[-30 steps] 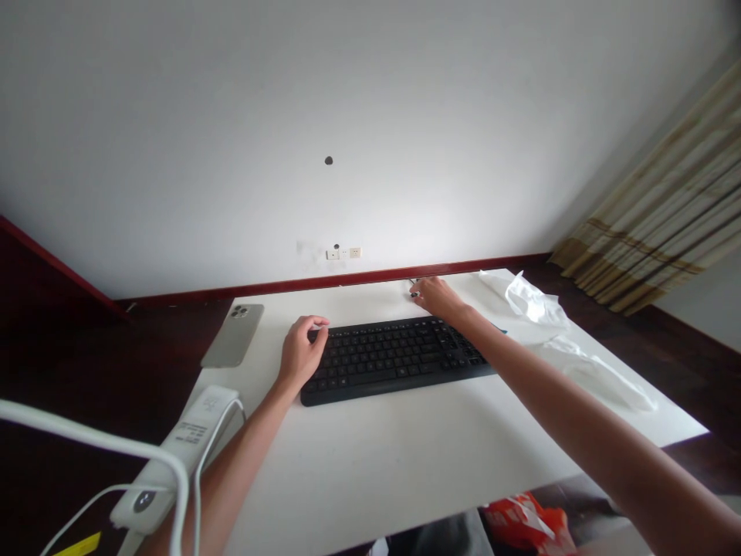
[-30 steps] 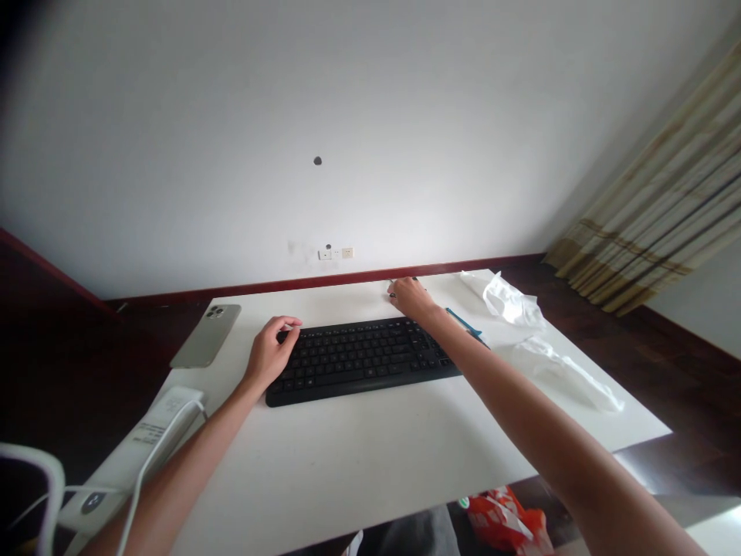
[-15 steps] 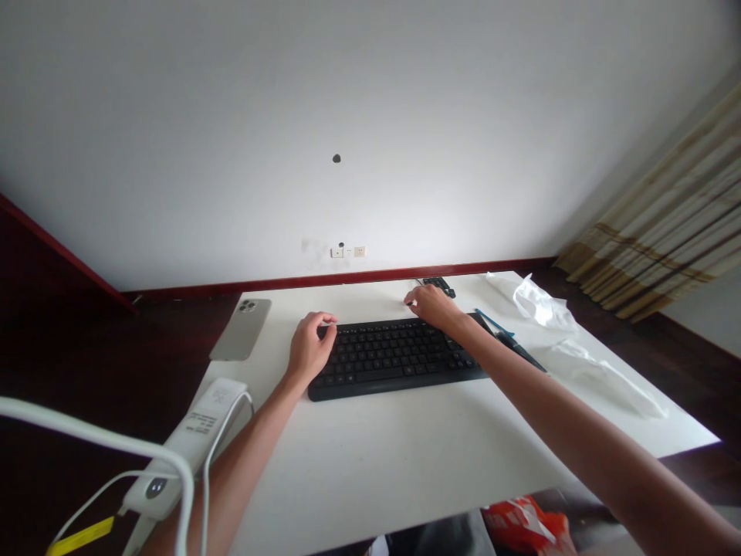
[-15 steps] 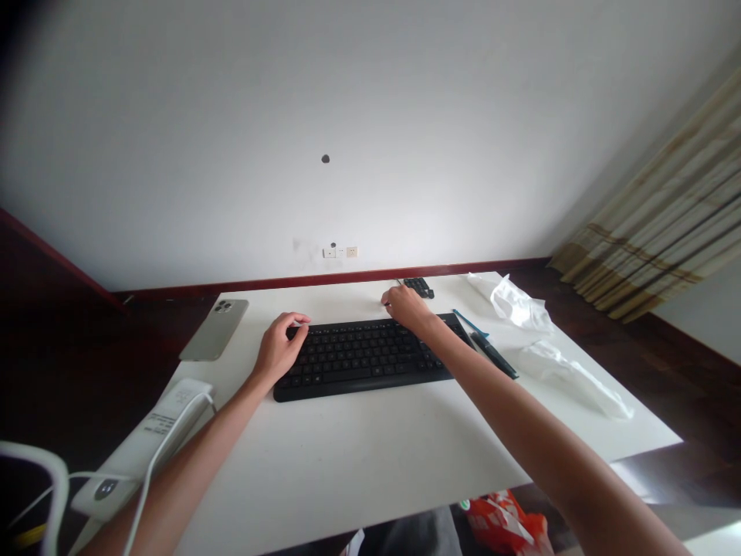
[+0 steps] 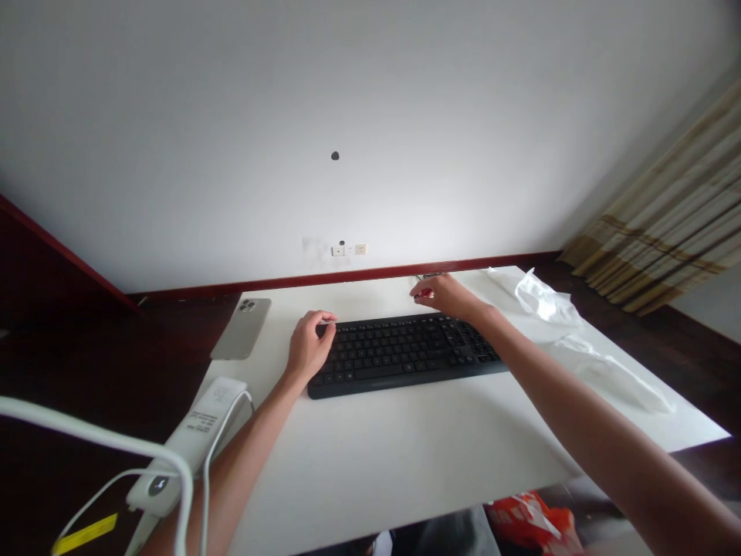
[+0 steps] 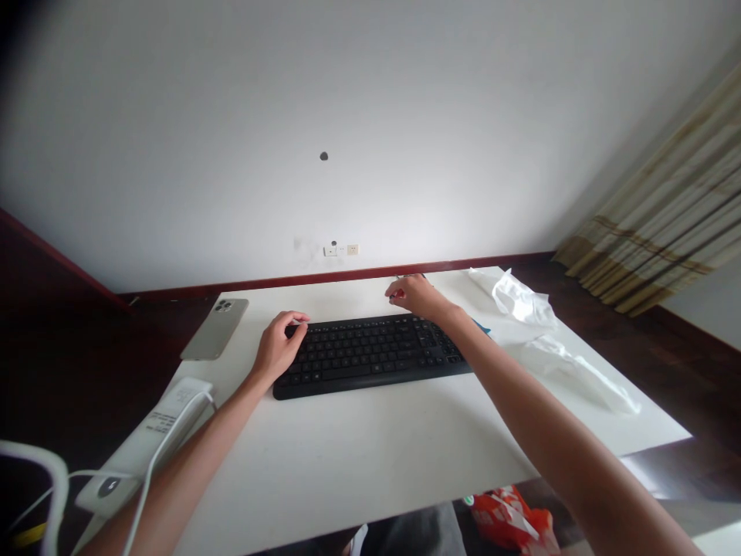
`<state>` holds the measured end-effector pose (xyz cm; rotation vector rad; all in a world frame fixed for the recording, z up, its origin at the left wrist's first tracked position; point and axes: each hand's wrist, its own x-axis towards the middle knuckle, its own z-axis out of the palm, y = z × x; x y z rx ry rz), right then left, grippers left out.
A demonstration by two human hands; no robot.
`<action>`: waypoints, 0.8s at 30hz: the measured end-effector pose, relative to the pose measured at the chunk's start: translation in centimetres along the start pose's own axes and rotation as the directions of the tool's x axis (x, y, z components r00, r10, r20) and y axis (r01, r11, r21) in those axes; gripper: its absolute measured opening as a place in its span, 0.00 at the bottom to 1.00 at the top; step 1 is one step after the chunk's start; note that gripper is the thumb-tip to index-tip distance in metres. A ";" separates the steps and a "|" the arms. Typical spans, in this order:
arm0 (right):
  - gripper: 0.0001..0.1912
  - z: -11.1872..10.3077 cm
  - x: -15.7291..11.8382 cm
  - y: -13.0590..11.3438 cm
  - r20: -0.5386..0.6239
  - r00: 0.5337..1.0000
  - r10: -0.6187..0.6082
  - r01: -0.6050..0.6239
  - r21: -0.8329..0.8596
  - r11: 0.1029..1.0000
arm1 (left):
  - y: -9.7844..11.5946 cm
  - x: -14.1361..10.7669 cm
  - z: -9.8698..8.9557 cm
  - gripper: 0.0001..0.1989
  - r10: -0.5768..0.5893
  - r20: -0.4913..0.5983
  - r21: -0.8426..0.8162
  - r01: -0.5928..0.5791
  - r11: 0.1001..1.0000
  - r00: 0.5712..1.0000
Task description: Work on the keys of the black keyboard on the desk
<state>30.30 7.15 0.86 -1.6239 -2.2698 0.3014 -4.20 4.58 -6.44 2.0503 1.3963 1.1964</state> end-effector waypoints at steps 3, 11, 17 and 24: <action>0.11 -2.3 -2.1 1.9 -0.032 0.998 0.049 -0.046 0.088 0.995 | 0.0 0.0 0.0 0.07 -0.012 0.010 0.005 0.012 1.000 1.000; 0.16 -3.6 -6.7 8.4 -0.054 0.968 0.245 -0.220 0.288 0.932 | -0.1 0.0 -0.2 0.08 -0.024 0.038 0.019 0.023 1.000 0.999; 0.18 -3.5 -7.6 8.0 0.114 0.984 0.140 -0.173 0.383 0.907 | -0.1 0.1 -0.1 0.10 -0.034 0.066 0.054 0.030 0.998 0.997; 0.13 -2.5 -7.2 6.8 0.064 0.985 0.160 -0.172 0.379 0.909 | 0.3 0.3 -1.1 0.12 -0.078 0.074 0.216 0.060 0.975 0.994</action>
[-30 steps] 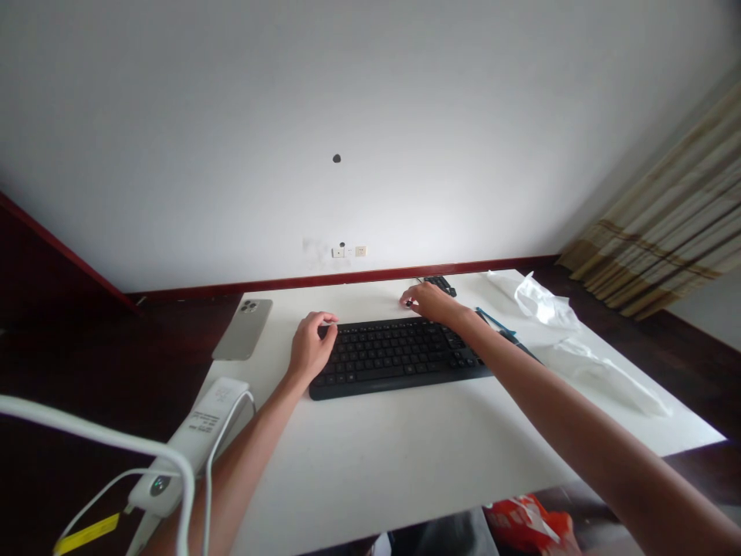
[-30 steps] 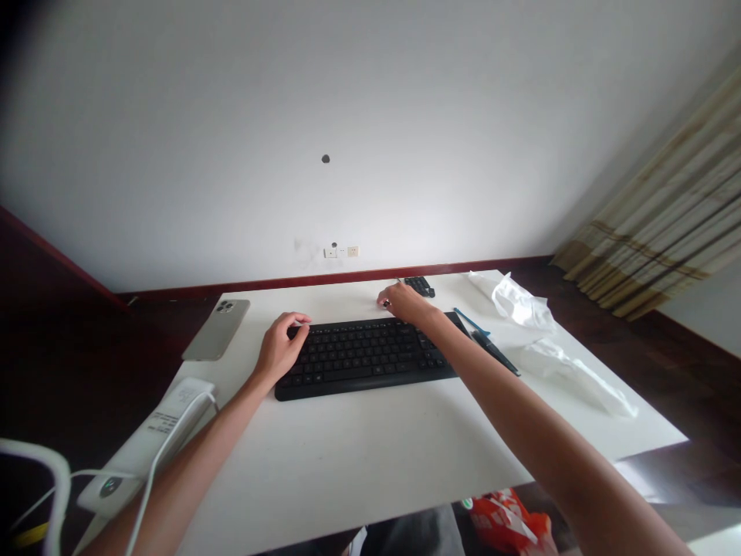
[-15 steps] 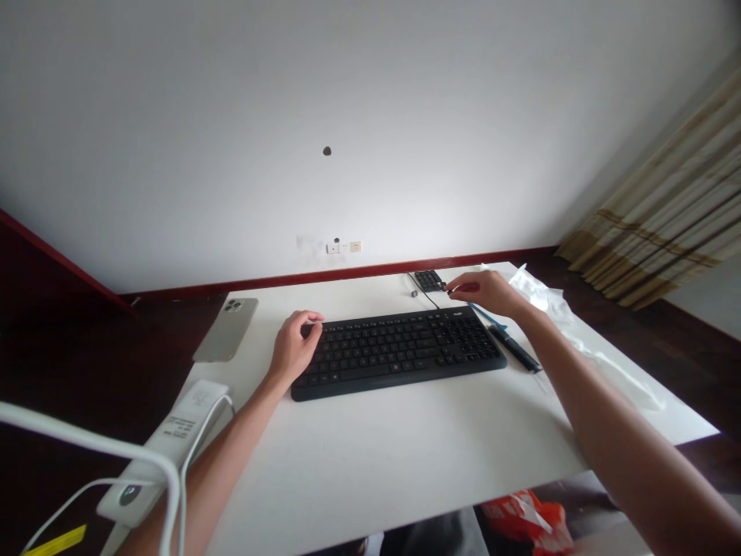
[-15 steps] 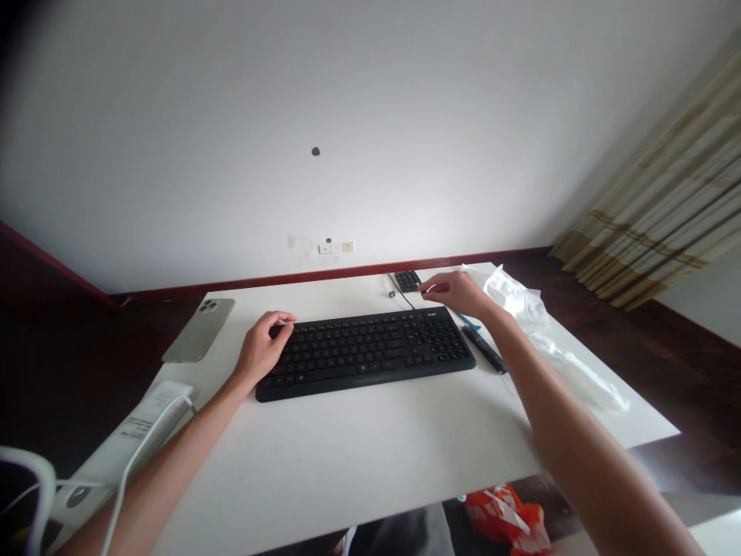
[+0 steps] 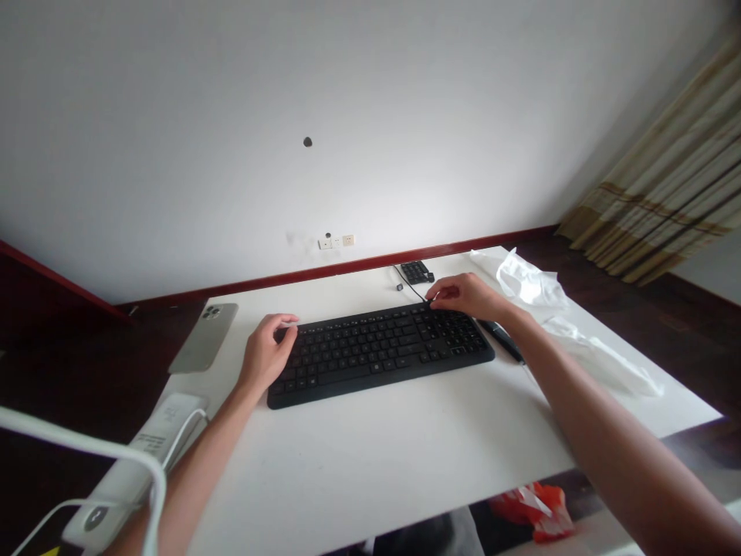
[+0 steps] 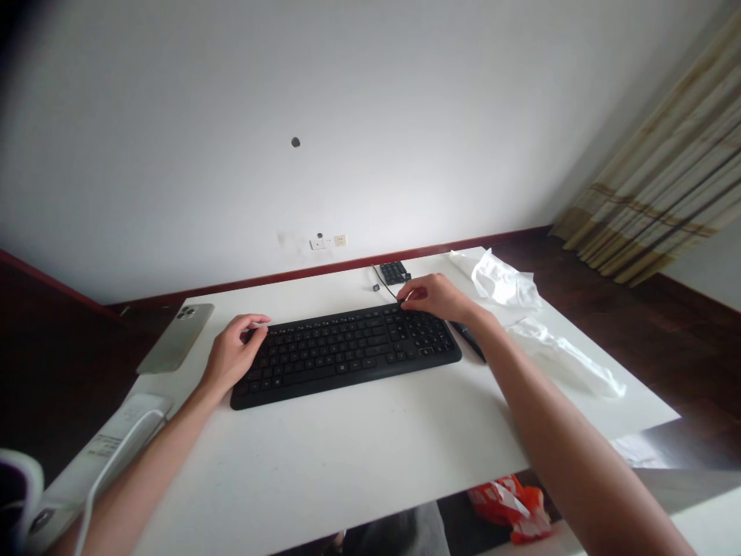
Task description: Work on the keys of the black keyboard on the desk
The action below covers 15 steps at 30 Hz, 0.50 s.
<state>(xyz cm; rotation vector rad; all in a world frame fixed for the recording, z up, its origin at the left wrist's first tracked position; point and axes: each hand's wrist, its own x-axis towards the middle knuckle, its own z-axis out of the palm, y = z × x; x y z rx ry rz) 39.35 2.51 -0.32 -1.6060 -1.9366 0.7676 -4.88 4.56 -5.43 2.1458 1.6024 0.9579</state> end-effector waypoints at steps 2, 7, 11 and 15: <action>0.13 0.3 0.1 0.3 -0.039 0.999 0.000 0.001 0.005 1.000 | -0.5 0.4 -1.0 0.15 -0.032 0.047 0.186 0.023 0.982 0.998; 0.13 0.4 0.2 0.5 -0.089 0.994 -0.062 0.061 -0.014 0.998 | -3.5 2.3 -3.3 0.26 -0.244 0.133 0.646 0.103 0.756 0.961; 0.12 0.3 0.0 0.4 -0.112 0.990 -0.090 0.086 -0.042 0.995 | -5.7 4.2 -4.7 0.28 -0.310 0.066 0.724 0.168 0.669 0.948; 0.12 0.3 0.0 0.3 -0.098 0.991 -0.096 0.092 -0.044 0.995 | -6.8 5.0 -5.4 0.25 -0.411 0.006 0.653 0.308 0.692 0.911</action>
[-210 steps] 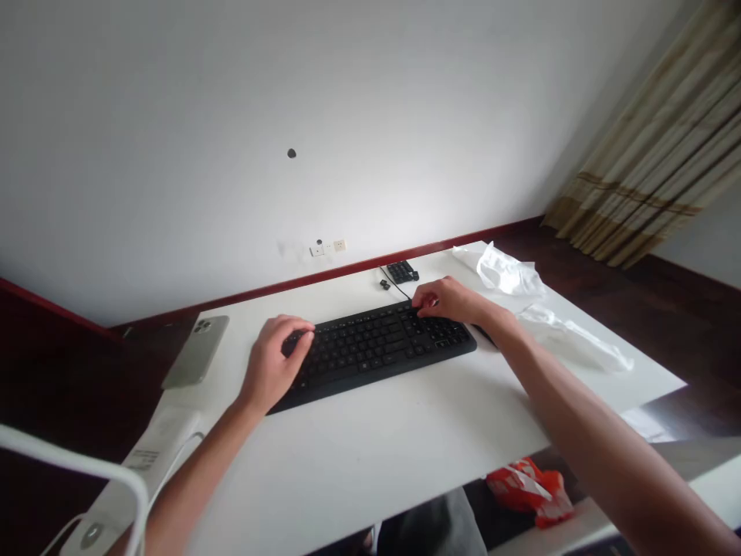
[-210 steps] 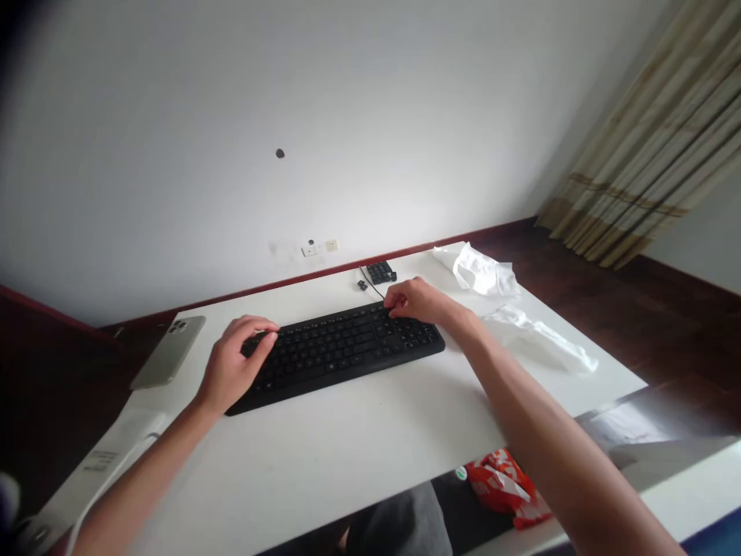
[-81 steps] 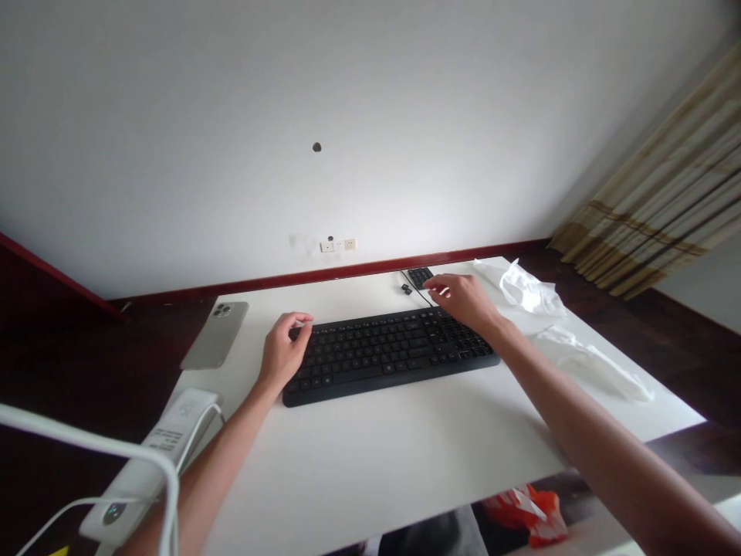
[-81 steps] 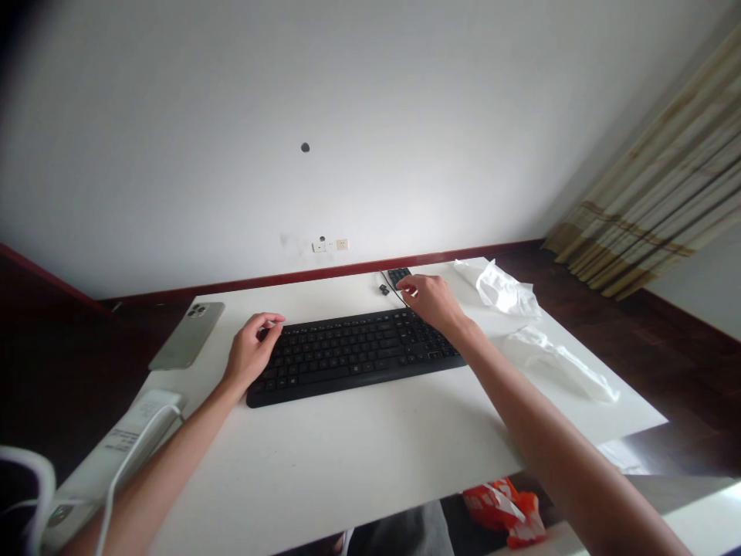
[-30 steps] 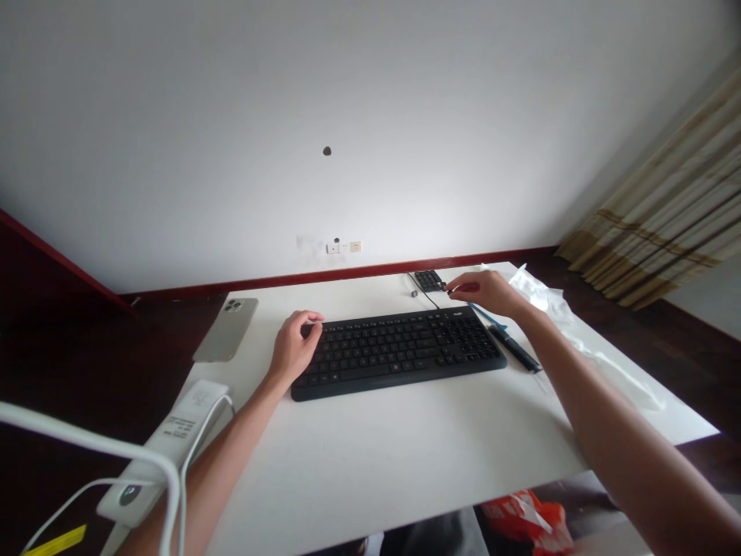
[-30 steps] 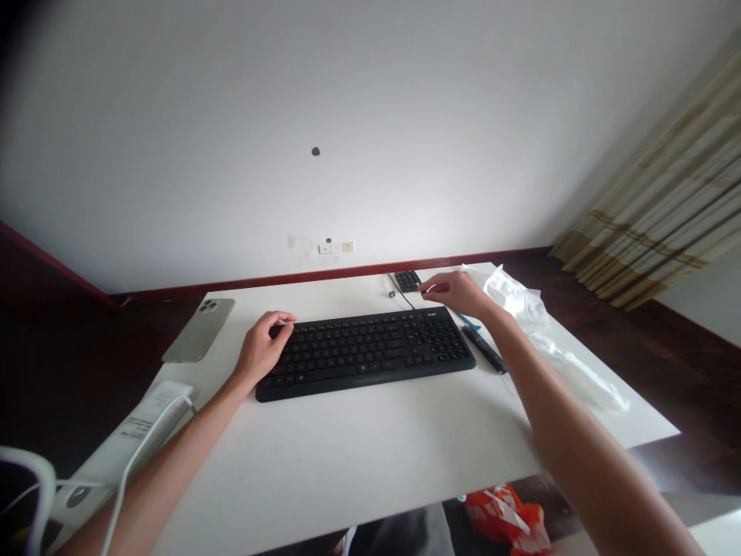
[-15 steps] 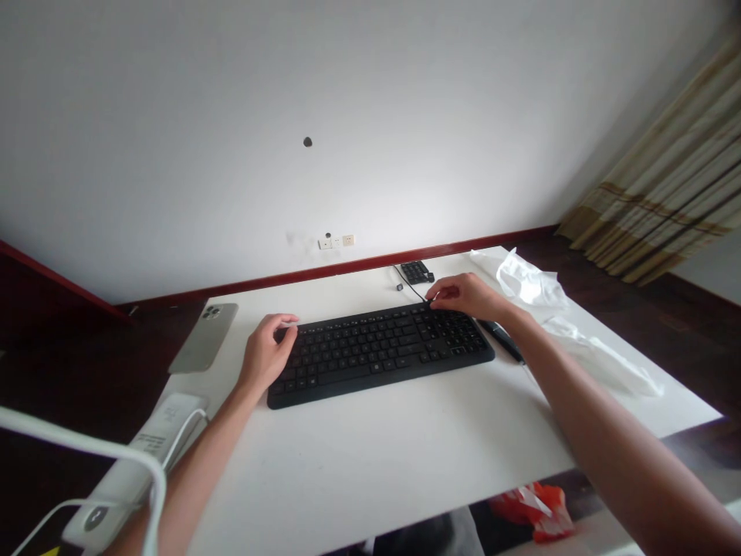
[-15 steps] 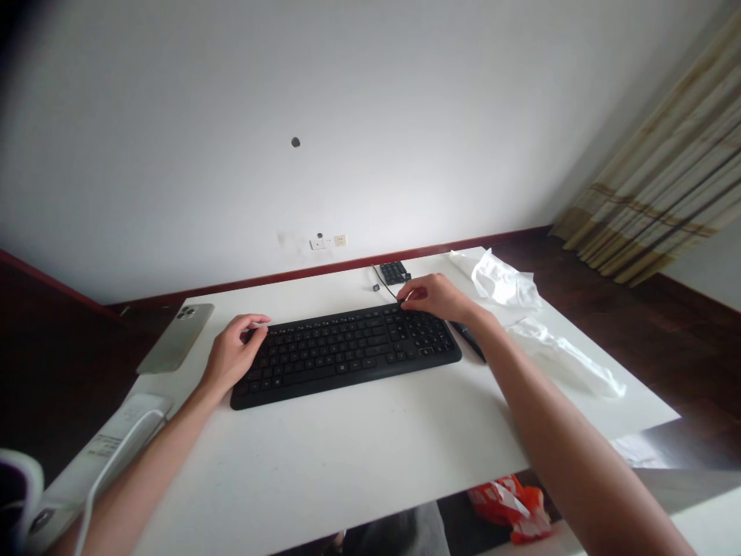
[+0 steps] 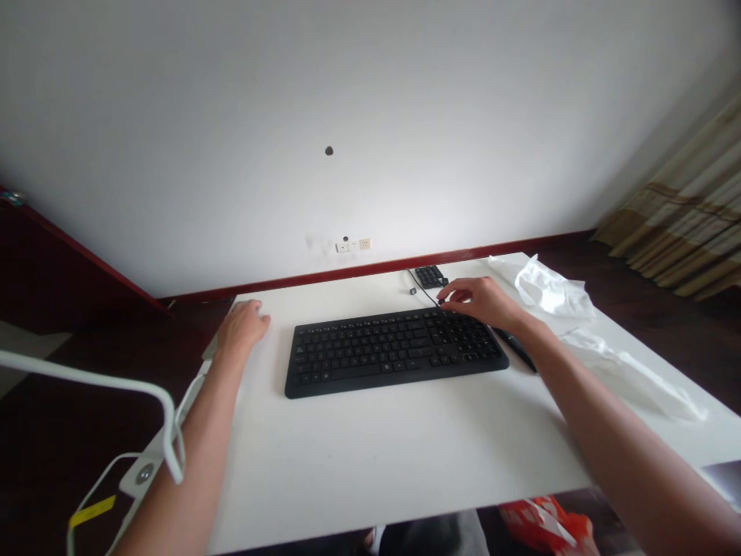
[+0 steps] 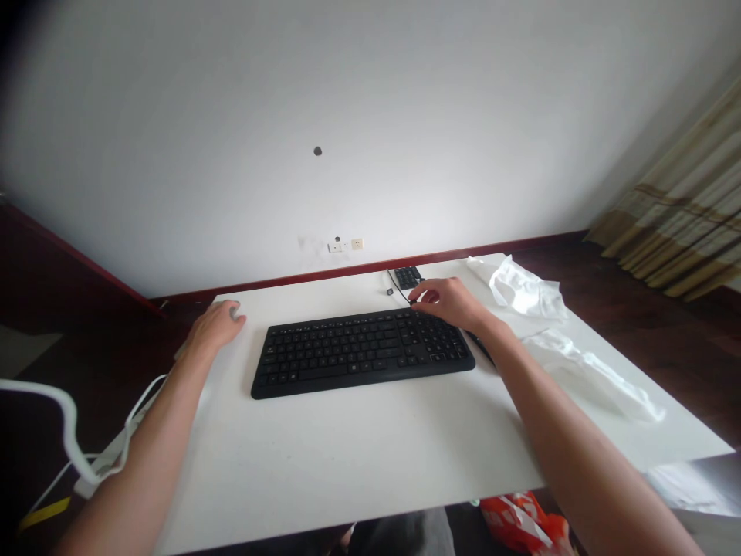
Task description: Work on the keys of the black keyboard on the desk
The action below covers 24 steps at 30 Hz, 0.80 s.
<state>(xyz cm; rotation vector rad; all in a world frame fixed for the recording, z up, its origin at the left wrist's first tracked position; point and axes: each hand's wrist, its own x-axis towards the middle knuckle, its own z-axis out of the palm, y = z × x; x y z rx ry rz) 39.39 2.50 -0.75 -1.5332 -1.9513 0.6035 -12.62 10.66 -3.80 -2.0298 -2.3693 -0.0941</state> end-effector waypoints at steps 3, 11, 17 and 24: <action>0.12 -0.1 -0.1 -0.1 0.013 1.000 0.008 -0.008 0.013 1.000 | -0.4 0.1 0.2 0.22 -0.055 -0.061 -0.044 0.053 0.998 0.997; 0.10 -0.2 -0.2 -0.9 0.039 0.998 -0.049 0.048 0.021 0.999 | -0.5 0.7 0.8 0.17 -0.117 -0.132 -0.116 0.101 0.988 0.984; 0.12 -0.3 -0.3 -1.1 0.115 0.993 -0.032 0.025 0.065 0.998 | -0.4 1.2 1.4 0.15 -0.118 -0.162 -0.105 0.102 0.989 0.980; 0.12 -1.5 -0.7 -1.5 0.325 0.945 0.034 -0.058 0.064 0.996 | 0.1 0.5 1.4 0.21 -0.128 -0.135 -0.107 0.114 0.988 0.983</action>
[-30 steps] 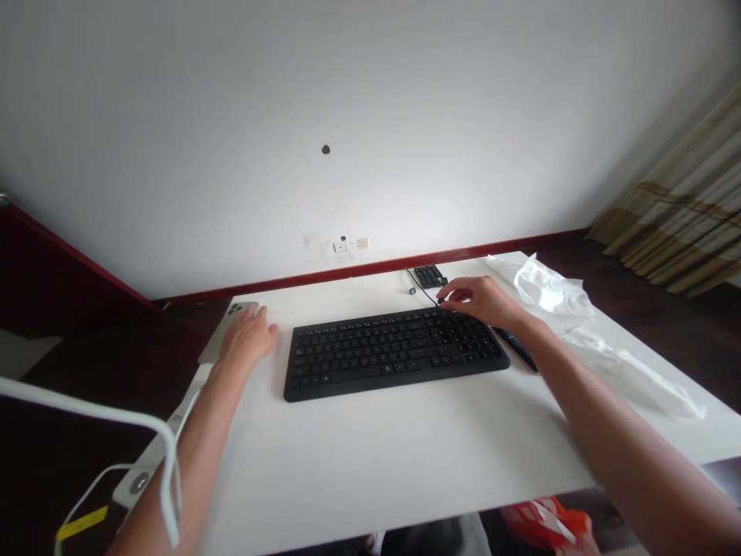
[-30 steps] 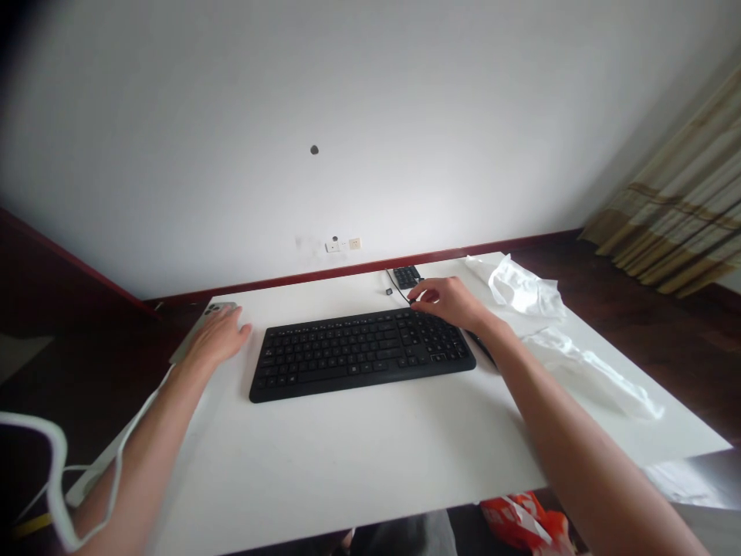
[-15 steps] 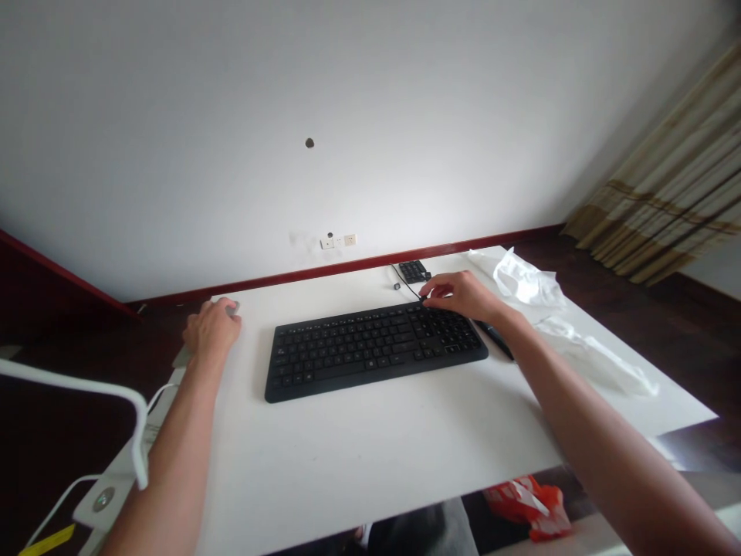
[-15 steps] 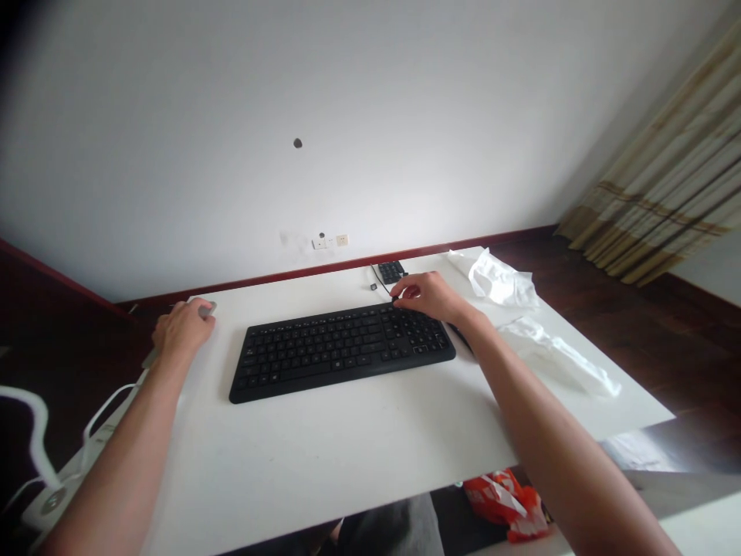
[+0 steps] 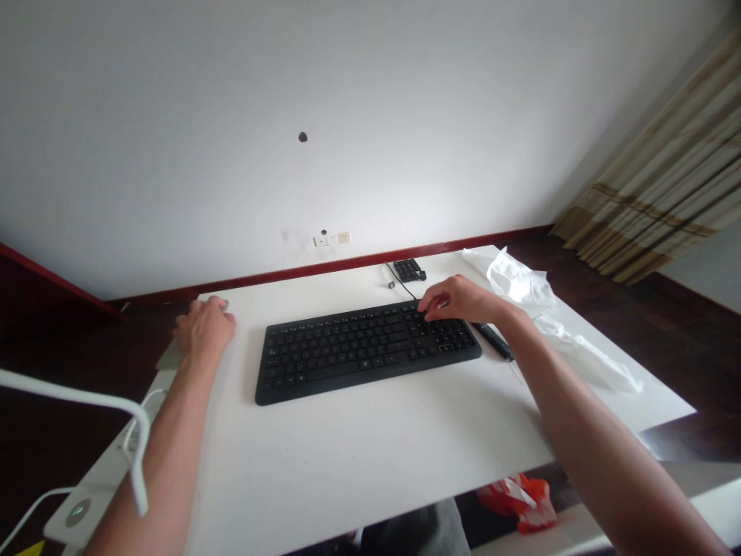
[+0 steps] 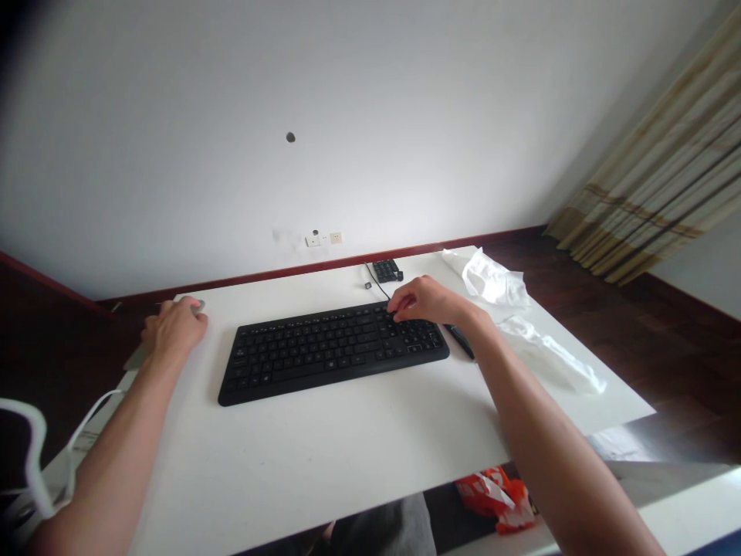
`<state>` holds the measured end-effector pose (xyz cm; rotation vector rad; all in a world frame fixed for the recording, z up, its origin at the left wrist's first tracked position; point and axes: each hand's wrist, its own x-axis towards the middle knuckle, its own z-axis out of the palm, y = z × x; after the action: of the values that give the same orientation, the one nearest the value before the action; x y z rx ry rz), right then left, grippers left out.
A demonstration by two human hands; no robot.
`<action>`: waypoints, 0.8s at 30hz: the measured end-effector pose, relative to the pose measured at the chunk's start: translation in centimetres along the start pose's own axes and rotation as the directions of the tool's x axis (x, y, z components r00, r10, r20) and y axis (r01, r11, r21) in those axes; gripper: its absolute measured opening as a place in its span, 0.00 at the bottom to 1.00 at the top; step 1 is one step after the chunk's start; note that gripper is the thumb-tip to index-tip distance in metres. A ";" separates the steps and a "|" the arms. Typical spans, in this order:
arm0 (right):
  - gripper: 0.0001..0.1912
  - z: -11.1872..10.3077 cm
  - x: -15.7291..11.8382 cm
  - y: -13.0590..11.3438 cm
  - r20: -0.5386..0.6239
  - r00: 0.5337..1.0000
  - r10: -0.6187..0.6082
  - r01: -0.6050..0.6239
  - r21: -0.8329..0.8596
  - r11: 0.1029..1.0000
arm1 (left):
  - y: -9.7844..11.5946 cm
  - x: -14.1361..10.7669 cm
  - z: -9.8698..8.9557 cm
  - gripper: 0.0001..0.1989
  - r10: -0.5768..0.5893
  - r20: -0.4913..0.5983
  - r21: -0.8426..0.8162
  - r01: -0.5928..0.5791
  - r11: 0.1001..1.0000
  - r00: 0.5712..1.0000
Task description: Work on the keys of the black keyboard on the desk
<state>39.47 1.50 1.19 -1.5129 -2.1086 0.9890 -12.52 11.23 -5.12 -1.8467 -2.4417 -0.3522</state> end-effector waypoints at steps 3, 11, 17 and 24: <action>0.11 -0.1 -0.2 -0.3 0.047 0.999 0.028 -0.028 -0.006 1.000 | 1.5 -1.4 -0.5 0.21 0.125 -0.061 -0.036 -0.127 0.991 0.990; 0.09 0.6 0.0 -0.6 0.066 0.996 0.052 -0.048 -0.060 0.997 | 5.4 -5.0 0.6 0.20 0.292 -0.084 -0.647 -0.275 0.711 0.953; 0.08 1.0 0.2 -0.8 0.063 0.996 0.058 -0.051 -0.099 0.994 | 5.4 -5.4 1.1 0.19 0.278 -0.067 -0.706 -0.243 0.665 0.958; 0.07 1.5 0.1 -1.4 0.026 0.999 0.039 -0.034 -0.156 0.987 | 5.5 -5.5 1.0 0.17 0.322 -0.078 -0.659 -0.291 0.693 0.943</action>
<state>37.50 0.88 1.17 -1.6252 -2.2319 0.8812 -5.61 7.67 -6.29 -2.4855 -2.1017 -1.3122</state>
